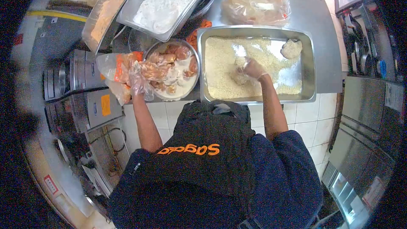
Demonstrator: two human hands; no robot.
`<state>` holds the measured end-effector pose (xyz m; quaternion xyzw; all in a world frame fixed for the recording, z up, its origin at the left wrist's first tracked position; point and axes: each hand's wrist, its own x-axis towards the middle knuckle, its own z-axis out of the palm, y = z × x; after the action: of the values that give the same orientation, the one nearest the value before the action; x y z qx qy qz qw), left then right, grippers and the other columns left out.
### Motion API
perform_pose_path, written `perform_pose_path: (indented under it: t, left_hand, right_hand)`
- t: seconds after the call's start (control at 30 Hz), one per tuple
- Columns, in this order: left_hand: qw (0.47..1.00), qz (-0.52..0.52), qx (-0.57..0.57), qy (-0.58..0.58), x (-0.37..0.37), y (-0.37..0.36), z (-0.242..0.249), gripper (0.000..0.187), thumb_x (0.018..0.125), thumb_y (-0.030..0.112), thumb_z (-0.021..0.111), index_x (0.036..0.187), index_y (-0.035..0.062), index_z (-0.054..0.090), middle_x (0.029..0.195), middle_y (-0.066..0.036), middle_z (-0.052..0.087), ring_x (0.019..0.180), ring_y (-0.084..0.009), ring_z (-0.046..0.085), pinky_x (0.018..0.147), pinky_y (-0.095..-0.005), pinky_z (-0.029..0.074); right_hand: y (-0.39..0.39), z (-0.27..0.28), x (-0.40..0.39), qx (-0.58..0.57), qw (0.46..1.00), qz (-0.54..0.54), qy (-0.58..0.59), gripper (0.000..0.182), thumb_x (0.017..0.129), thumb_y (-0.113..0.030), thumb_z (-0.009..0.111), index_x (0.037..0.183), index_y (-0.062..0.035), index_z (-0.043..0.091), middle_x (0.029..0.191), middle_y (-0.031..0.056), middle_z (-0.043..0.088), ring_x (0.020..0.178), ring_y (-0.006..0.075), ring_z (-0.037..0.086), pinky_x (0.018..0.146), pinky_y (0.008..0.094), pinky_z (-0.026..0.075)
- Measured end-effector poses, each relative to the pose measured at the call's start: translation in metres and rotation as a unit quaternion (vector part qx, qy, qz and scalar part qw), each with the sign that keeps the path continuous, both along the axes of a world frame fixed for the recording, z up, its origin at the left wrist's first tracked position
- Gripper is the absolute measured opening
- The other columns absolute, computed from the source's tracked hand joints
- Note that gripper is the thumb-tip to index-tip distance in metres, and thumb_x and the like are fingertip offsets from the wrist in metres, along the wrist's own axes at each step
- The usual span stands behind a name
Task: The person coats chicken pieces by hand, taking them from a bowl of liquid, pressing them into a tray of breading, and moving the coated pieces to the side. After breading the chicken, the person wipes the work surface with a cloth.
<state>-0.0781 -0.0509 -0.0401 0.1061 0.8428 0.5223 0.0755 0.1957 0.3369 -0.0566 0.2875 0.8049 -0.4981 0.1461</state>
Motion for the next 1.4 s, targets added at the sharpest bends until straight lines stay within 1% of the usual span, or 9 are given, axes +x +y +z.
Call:
perform_pose_path:
  t: [0.1,0.17,0.4,0.7,0.93,1.0,1.13,1.23,1.4]
  left_hand:
    - [0.872,-0.085,-0.305,0.374,-0.011,-0.010,-0.010,0.040,0.091,0.033,0.043,0.114,0.0005,0.049,0.100,-0.009,0.055,0.087,-0.0198,0.051,0.077,-0.0348,0.042]
    - [0.963,0.158,0.083,-0.200,0.013,0.034,0.058,0.043,0.090,0.033,0.045,0.118,0.0009,0.047,0.106,-0.011,0.053,0.091,-0.0214,0.052,0.081,-0.0342,0.042]
    - [0.924,0.076,0.270,-0.258,0.020,0.048,0.079,0.039,0.085,0.023,0.055,0.117,0.0008,0.048,0.110,-0.012,0.053,0.098,-0.0236,0.053,0.085,-0.0377,0.045]
    - [0.836,0.053,0.380,-0.393,0.049,0.036,0.025,0.038,0.085,0.013,0.055,0.120,0.0014,0.045,0.112,-0.014,0.053,0.100,-0.0263,0.054,0.086,-0.0403,0.047]
    - [0.836,0.102,0.363,-0.400,0.063,0.048,0.029,0.042,0.085,0.013,0.054,0.123,0.0005,0.043,0.116,-0.015,0.052,0.103,-0.0288,0.054,0.088,-0.0412,0.046]
    - [0.779,0.052,0.448,-0.435,0.058,0.049,0.029,0.042,0.084,0.011,0.054,0.123,-0.0004,0.042,0.117,-0.015,0.052,0.104,-0.0286,0.054,0.088,-0.0406,0.046]
    - [0.824,0.055,0.395,-0.402,0.053,0.042,0.021,0.042,0.085,0.012,0.052,0.123,-0.0007,0.042,0.118,-0.015,0.051,0.104,-0.0285,0.054,0.088,-0.0403,0.046]
    - [0.838,0.041,0.391,-0.378,0.055,0.039,0.016,0.042,0.086,0.013,0.051,0.124,-0.0009,0.041,0.119,-0.016,0.051,0.104,-0.0283,0.054,0.089,-0.0392,0.046]
    - [0.830,0.019,0.399,-0.390,0.062,0.036,0.020,0.043,0.088,0.018,0.049,0.126,-0.0005,0.040,0.121,-0.017,0.049,0.106,-0.0291,0.052,0.089,-0.0414,0.046]
  right_hand:
    - [0.012,-0.019,0.000,-0.046,0.994,-0.010,0.102,0.052,0.069,-0.028,0.071,0.111,-0.0030,0.054,0.088,0.0158,0.064,0.077,0.0237,0.060,0.073,0.0338,0.046]
    - [0.006,0.018,-0.006,-0.006,0.987,-0.042,0.158,0.051,0.069,-0.026,0.070,0.111,-0.0032,0.053,0.082,0.0136,0.062,0.073,0.0224,0.058,0.070,0.0337,0.046]
    - [-0.004,-0.005,-0.019,0.339,0.927,0.038,0.156,0.051,0.071,-0.029,0.069,0.113,-0.0068,0.050,0.071,0.0132,0.055,0.068,0.0226,0.055,0.064,0.0345,0.046]
    - [-0.039,0.041,0.035,0.180,0.947,0.102,-0.247,0.041,0.079,-0.035,0.060,0.102,-0.0012,0.059,0.092,0.0218,0.061,0.087,0.0324,0.060,0.077,0.0367,0.047]
    - [-0.070,-0.030,0.007,0.093,0.932,0.350,0.020,0.052,0.083,-0.039,0.054,0.130,-0.0202,0.042,0.134,0.0108,0.039,0.111,0.0235,0.049,0.096,0.0341,0.037]
    - [-0.085,-0.029,-0.019,-0.381,0.899,-0.163,-0.142,0.058,0.080,-0.031,0.061,0.132,-0.0194,0.039,0.136,0.0103,0.037,0.122,0.0239,0.039,0.102,0.0409,0.029]
    - [-0.073,-0.064,-0.014,-0.406,0.889,-0.201,-0.067,0.060,0.079,-0.038,0.060,0.131,-0.0163,0.040,0.138,0.0093,0.035,0.128,0.0247,0.028,0.104,0.0461,0.020]
    - [-0.046,-0.092,-0.011,-0.186,0.861,0.115,0.459,0.059,0.082,-0.052,0.050,0.127,-0.0138,0.045,0.138,0.0094,0.035,0.130,0.0240,0.025,0.104,0.0438,0.019]
    - [0.004,-0.088,-0.054,0.002,0.984,-0.177,0.022,0.055,0.080,-0.050,0.052,0.118,-0.0105,0.054,0.122,0.0130,0.051,0.115,0.0265,0.046,0.099,0.0343,0.032]
